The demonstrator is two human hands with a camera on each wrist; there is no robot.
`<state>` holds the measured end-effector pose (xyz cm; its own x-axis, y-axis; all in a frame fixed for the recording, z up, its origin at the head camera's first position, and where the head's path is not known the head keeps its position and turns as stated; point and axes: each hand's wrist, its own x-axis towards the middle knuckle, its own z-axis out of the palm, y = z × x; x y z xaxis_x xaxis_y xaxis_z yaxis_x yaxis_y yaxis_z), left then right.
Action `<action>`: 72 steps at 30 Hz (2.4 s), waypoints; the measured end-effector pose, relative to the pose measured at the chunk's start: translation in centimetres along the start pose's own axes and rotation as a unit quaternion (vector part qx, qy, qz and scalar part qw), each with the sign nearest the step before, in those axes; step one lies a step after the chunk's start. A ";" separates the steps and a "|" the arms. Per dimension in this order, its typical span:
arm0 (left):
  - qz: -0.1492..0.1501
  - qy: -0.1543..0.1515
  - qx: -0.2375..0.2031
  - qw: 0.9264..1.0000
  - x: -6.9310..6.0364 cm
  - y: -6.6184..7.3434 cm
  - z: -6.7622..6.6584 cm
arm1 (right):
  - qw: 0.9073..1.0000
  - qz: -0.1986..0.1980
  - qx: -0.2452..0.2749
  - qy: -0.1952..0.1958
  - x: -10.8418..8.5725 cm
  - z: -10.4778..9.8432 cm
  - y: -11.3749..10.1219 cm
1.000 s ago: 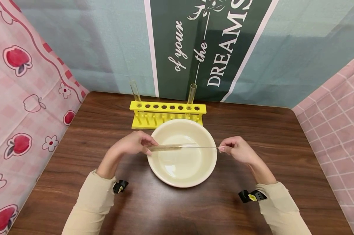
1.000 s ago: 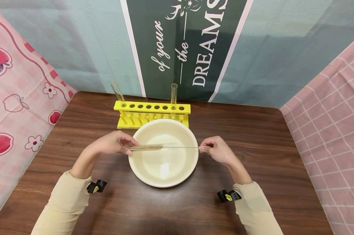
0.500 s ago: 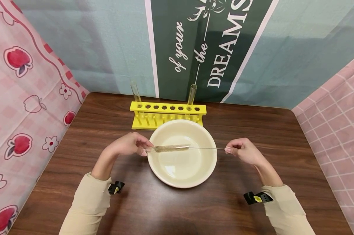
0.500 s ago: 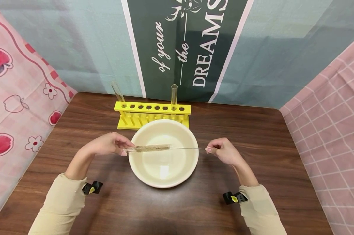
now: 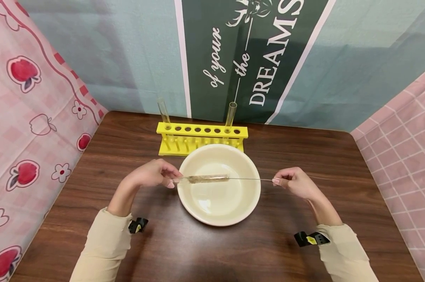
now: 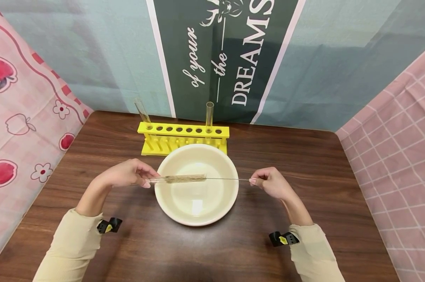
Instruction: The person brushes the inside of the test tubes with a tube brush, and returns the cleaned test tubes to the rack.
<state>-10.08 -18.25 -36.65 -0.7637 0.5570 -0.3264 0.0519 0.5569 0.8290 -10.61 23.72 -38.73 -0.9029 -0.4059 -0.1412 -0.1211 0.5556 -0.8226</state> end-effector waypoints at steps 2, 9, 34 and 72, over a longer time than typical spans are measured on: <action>-0.003 0.003 0.003 1.000 -0.2 -0.1 -0.1 | 1.000 -0.002 -0.002 0.004 -0.1 -0.1 0.3; -0.026 0.021 0.004 0.999 -1.3 -0.8 -0.5 | 1.000 0.007 -0.004 0.013 -0.9 -1.1 1.5; -0.030 0.028 -0.006 0.999 -1.9 -1.3 -0.9 | 0.998 0.011 0.051 -0.015 -2.2 -2.5 2.5; -0.030 0.134 0.074 0.988 -2.4 -1.4 0.1 | 0.980 0.017 0.188 -0.069 -2.6 -3.0 3.7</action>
<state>-8.20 -20.32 -37.08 -0.9106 0.3475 -0.2239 0.0796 0.6788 0.7300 -9.93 29.03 -39.73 -0.8361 -0.5005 -0.2244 0.0926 0.2744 -0.9571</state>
